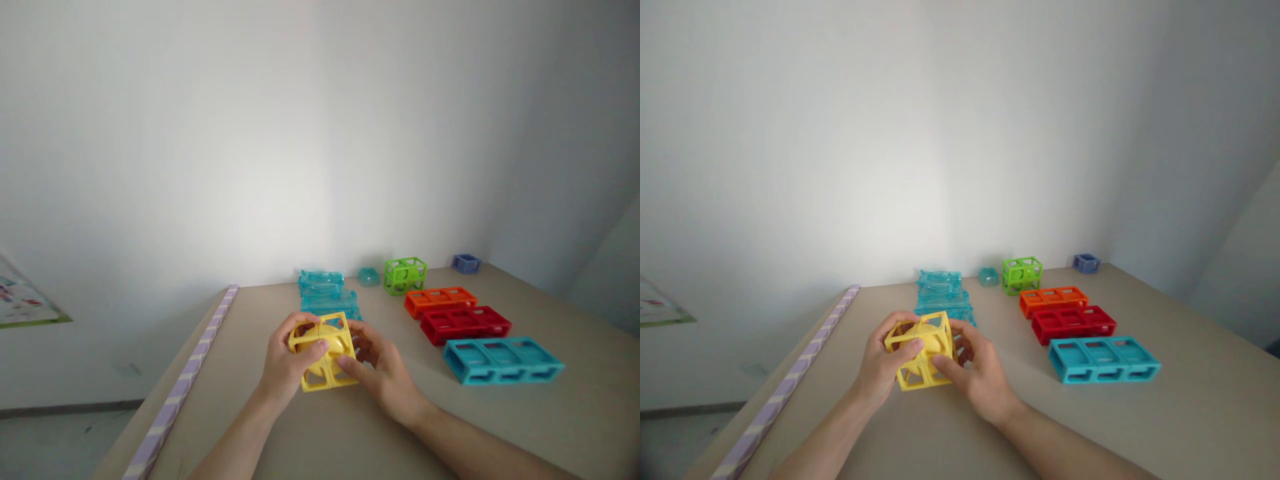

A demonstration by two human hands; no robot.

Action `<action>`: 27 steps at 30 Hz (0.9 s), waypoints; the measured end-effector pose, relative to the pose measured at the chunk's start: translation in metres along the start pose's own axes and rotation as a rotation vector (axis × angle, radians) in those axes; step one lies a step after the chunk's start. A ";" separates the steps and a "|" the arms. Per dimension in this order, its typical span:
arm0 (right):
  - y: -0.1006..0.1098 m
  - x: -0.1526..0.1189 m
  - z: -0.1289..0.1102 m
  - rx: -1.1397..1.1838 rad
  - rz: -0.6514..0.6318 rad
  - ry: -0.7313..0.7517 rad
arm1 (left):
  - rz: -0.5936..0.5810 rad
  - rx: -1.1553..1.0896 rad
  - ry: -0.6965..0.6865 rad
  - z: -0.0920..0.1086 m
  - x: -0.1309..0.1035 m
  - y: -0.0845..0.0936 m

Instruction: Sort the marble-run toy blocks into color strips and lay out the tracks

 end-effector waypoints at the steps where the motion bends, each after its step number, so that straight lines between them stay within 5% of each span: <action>1: 0.000 0.000 0.000 0.003 -0.003 -0.003 | 0.000 0.006 -0.002 0.000 0.000 0.000; 15: -0.001 -0.001 -0.006 -0.005 0.002 0.008 | 0.082 -0.043 0.088 -0.008 0.001 0.005; 27: 0.003 -0.004 -0.008 -0.081 0.030 0.067 | 0.015 0.068 -0.004 0.006 0.000 -0.003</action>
Point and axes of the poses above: each hand's wrist, its own x-axis towards the middle knuckle, its own y-axis out of the back of the hand, z = x × y, the point moved 10 cm from there along x, towards the middle knuckle, and after that the axes turned 1 degree about x, right-handed, at the moved point
